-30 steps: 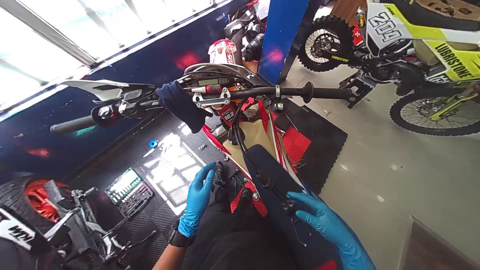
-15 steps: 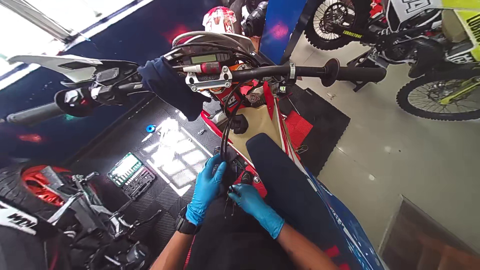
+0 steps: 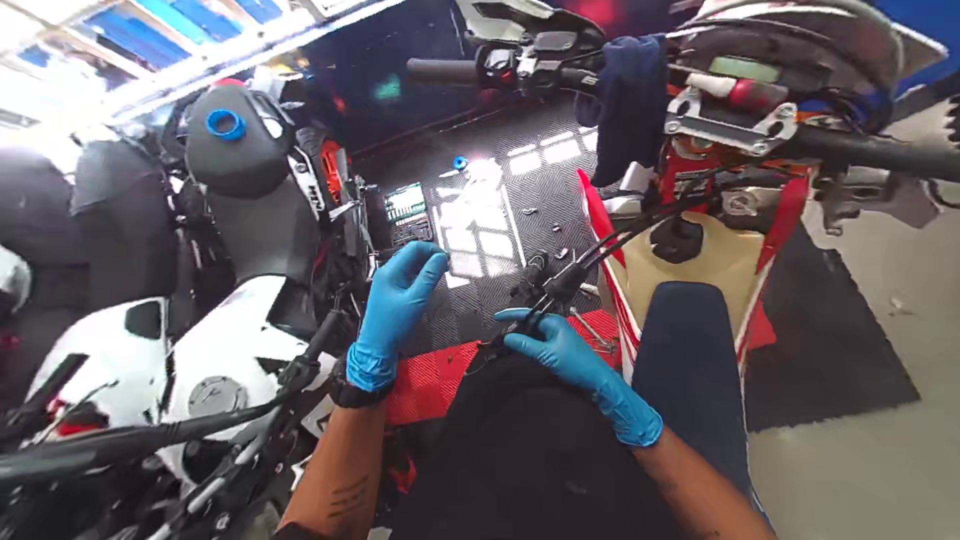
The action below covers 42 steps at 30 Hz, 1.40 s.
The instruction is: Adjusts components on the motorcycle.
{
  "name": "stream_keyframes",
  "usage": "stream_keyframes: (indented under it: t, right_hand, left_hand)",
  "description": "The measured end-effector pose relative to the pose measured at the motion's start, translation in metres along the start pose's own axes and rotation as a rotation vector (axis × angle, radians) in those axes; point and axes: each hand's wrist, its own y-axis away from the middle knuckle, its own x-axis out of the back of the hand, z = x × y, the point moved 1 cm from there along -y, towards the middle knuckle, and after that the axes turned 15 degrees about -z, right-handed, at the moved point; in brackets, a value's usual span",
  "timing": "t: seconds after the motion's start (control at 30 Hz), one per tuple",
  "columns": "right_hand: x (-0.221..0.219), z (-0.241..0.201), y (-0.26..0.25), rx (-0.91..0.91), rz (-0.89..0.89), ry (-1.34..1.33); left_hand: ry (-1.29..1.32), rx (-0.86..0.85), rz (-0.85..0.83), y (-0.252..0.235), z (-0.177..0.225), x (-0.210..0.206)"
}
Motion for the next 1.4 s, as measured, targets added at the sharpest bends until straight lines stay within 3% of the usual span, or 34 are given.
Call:
stream_keyframes:
  t: [0.17, 0.3, 0.47, 0.77, 0.93, 1.17, 1.4]
  right_hand:
    - [-0.003, -0.001, -0.015, -0.063, 0.086, -0.002]
    - [-0.007, 0.006, -0.019, -0.09, 0.133, -0.029]
    - [-0.015, 0.023, -0.018, -0.123, 0.122, -0.049]
    - [-0.022, 0.034, -0.01, -0.213, 0.164, -0.078]
    - [-0.024, 0.036, -0.009, -0.207, 0.207, -0.149]
    - [-0.031, 0.038, -0.011, -0.153, 0.313, -0.212]
    - [-0.029, 0.035, -0.014, -0.128, 0.288, -0.239]
  left_hand:
    - [-0.451, 0.208, 0.084, 0.099, 0.002, -0.028]
    - [-0.521, 0.399, 0.057, 0.126, -0.002, -0.067]
    - [-0.314, 0.463, -0.058, 0.115, -0.02, -0.086]
    - [0.377, 0.69, -0.414, 0.109, -0.017, -0.104]
    - [0.703, 0.605, -0.401, 0.115, -0.02, -0.113]
    - [0.779, 0.432, -0.327, 0.127, -0.019, -0.106]
    - [0.774, 0.402, -0.341, 0.128, -0.019, -0.094]
